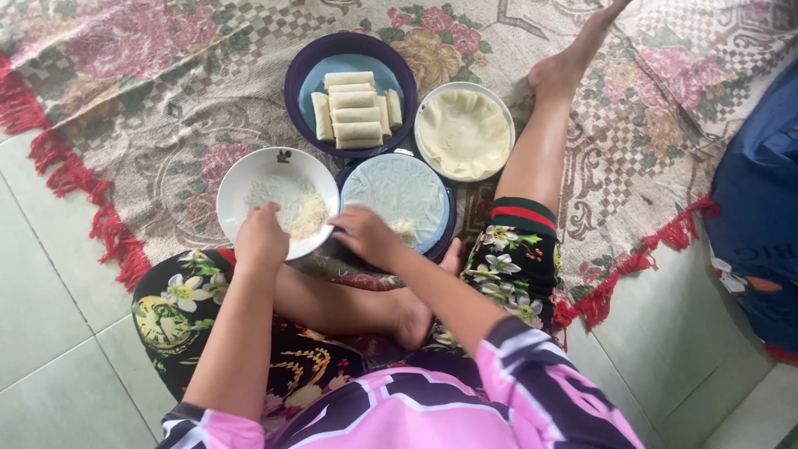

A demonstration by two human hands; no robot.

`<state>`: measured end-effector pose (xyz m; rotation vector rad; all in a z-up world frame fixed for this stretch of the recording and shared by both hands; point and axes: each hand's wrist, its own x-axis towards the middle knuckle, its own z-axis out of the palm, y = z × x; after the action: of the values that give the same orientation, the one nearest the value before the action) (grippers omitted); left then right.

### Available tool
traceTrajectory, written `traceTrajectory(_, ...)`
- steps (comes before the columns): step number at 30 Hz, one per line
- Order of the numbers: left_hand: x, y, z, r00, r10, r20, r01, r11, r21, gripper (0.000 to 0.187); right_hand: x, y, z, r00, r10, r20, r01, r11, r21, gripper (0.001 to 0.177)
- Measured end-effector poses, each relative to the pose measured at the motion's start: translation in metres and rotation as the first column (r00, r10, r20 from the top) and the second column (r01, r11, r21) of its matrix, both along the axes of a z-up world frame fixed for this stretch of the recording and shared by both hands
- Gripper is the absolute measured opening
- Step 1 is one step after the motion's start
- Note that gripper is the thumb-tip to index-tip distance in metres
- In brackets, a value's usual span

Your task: The person sits on the floor and prepares spring rolls by placing a filling onto a thin wrapper, rolling it into a cylinder, and placing the finished roll on a plate. The process is repeated multiple times using ingredients from nearby bowls.

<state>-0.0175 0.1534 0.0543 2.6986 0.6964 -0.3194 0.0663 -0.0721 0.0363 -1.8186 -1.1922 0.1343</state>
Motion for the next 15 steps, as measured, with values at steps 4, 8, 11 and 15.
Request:
traceTrajectory(4,0.006,0.027,-0.089,0.993,0.031,-0.111,-0.025,0.998,0.054,0.049,-0.002,0.076,-0.054,0.99,0.125,-0.07,-0.129,0.99,-0.058,0.027)
traceTrajectory(8,0.015,0.006,-0.054,0.956,0.171,-0.239,-0.215,0.961,-0.172,0.039,-0.003,0.101,-0.084,0.983,0.14,0.117,-0.059,0.852,-0.52,0.031)
traceTrajectory(11,0.019,0.006,-0.06,0.95,0.165,-0.264,-0.218,0.958,-0.187,0.034,-0.004,0.106,-0.091,0.946,0.103,0.307,0.057,0.881,-0.47,0.03)
traceTrajectory(15,0.018,0.002,-0.049,0.949,0.166,-0.267,-0.225,0.952,-0.206,0.033,-0.001,0.131,-0.165,0.832,0.016,0.554,0.201,0.923,-0.328,0.015)
